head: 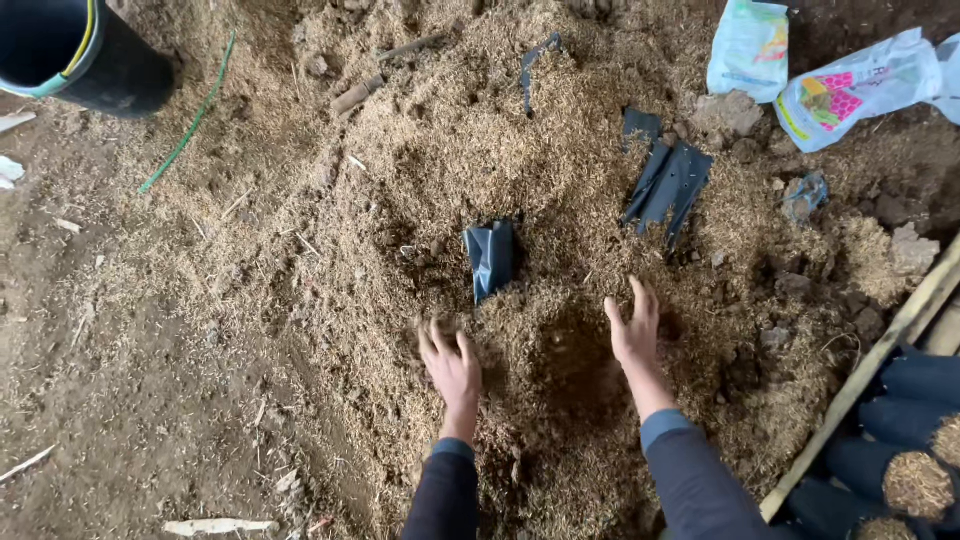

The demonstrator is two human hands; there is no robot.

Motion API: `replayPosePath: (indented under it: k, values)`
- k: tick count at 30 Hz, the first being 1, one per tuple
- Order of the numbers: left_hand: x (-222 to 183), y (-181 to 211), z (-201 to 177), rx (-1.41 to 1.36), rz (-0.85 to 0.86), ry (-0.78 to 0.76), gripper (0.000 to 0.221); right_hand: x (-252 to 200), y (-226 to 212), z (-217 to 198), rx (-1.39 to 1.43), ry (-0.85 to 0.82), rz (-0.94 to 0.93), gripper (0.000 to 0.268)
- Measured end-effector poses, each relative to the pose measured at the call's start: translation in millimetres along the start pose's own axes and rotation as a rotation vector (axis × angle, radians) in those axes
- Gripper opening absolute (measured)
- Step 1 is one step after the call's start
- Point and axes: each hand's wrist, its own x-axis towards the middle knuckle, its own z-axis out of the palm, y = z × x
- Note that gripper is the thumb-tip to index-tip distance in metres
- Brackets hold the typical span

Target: The person fills small black plastic bags with a mixture of soil and husks by hand and places them in rows on a bamboo rack.

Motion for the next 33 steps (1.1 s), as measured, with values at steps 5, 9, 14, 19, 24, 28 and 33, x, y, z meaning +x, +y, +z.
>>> replayPosePath:
  k: [5,9,14,19,24,28,33]
  values:
    - [-16.3,-8.8,6.3,-0.066,-0.003,-0.01,0.057,-23.4,-24.5,23.0,0.101,-0.177,0.012,0.072]
    - [-19.7,-8.5,11.1,-0.11,0.056,0.028,0.055,-34.4,-27.4,36.8,0.17,-0.275,-0.084,0.074]
    - [-24.2,8.2,-6.7,-0.105,0.12,-0.154,0.048,-56.3,-41.9,29.1,0.023,-0.346,-0.216,0.064]
    - [31.6,40.0,1.1,0.164,0.152,-0.011,0.037,-98.4,-46.3,23.1,-0.337,-0.257,-0.278,0.07]
    - [101.1,94.4,18.8,0.092,0.367,-0.163,0.04,-101.0,9.3,53.9,-0.557,-0.116,-0.358,0.065]
    - [136.6,101.5,37.6,0.257,0.42,-0.438,0.068,-86.7,23.0,58.7,-0.582,-0.289,-0.19,0.07]
    - [159.1,46.3,76.3,0.376,0.608,-0.372,0.017,-70.9,-17.9,34.8,-0.443,-0.527,0.099,0.069]
